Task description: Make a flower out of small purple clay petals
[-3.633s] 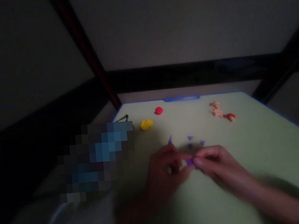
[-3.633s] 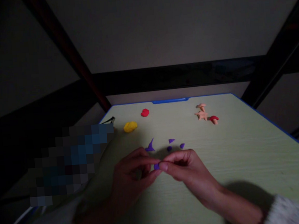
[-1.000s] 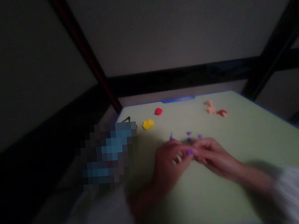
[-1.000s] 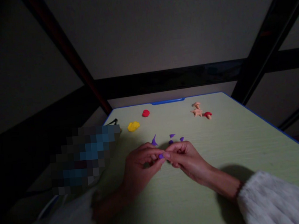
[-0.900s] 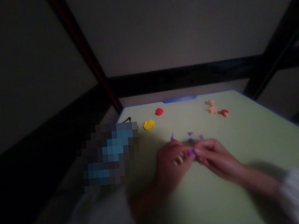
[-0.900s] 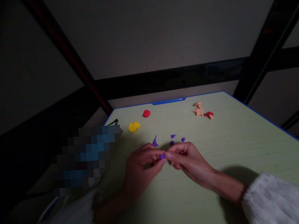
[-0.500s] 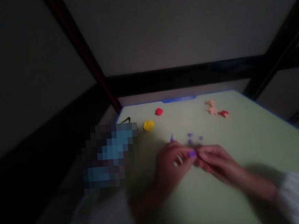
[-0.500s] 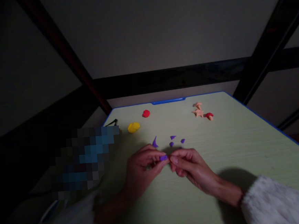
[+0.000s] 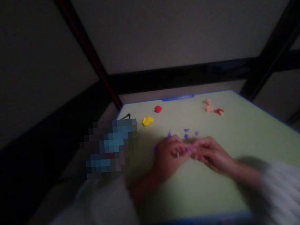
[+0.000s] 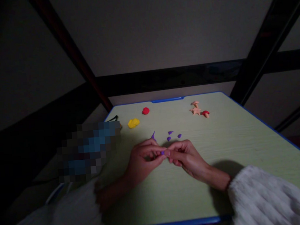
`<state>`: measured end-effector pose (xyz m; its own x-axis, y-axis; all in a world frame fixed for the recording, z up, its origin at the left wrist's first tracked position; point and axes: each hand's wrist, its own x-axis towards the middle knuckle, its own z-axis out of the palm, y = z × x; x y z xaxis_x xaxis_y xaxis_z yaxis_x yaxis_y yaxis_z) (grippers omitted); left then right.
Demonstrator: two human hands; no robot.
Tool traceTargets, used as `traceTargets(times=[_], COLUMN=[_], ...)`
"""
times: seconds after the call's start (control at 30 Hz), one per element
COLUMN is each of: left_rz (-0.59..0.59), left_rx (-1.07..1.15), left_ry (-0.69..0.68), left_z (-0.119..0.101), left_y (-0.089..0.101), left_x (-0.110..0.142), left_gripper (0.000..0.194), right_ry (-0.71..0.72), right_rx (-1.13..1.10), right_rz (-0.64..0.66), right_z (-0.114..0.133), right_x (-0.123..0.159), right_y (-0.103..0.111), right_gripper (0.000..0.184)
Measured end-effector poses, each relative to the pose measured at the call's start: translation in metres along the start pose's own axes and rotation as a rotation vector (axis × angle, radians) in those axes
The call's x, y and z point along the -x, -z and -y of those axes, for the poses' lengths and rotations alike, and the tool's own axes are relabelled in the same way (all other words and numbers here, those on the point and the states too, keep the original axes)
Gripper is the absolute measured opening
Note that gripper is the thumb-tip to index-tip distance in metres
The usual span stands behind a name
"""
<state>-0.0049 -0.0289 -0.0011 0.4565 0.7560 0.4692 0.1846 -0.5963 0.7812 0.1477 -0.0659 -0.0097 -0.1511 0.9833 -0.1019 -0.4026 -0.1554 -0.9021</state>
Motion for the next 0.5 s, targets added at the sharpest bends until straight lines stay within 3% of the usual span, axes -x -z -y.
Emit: traceTargets(times=[0.23,0.5], left_rz=[-0.055,-0.062], left_rx=[0.029,0.028], left_ry=[-0.078,-0.080], left_z=[0.0048,0.0029], left_y=[0.0031,0.0044], left_x=[-0.0003,-0.0005], left_gripper=[0.007,0.006], right_ry=[-0.058,-0.053], right_rx=[-0.013,-0.061], right_rz=[0.032,0.010], right_z=[0.0055,0.0064], right_x=[-0.0011,-0.0019], right_y=[0.0014,0.0004], right_gripper=[0.020,0.015])
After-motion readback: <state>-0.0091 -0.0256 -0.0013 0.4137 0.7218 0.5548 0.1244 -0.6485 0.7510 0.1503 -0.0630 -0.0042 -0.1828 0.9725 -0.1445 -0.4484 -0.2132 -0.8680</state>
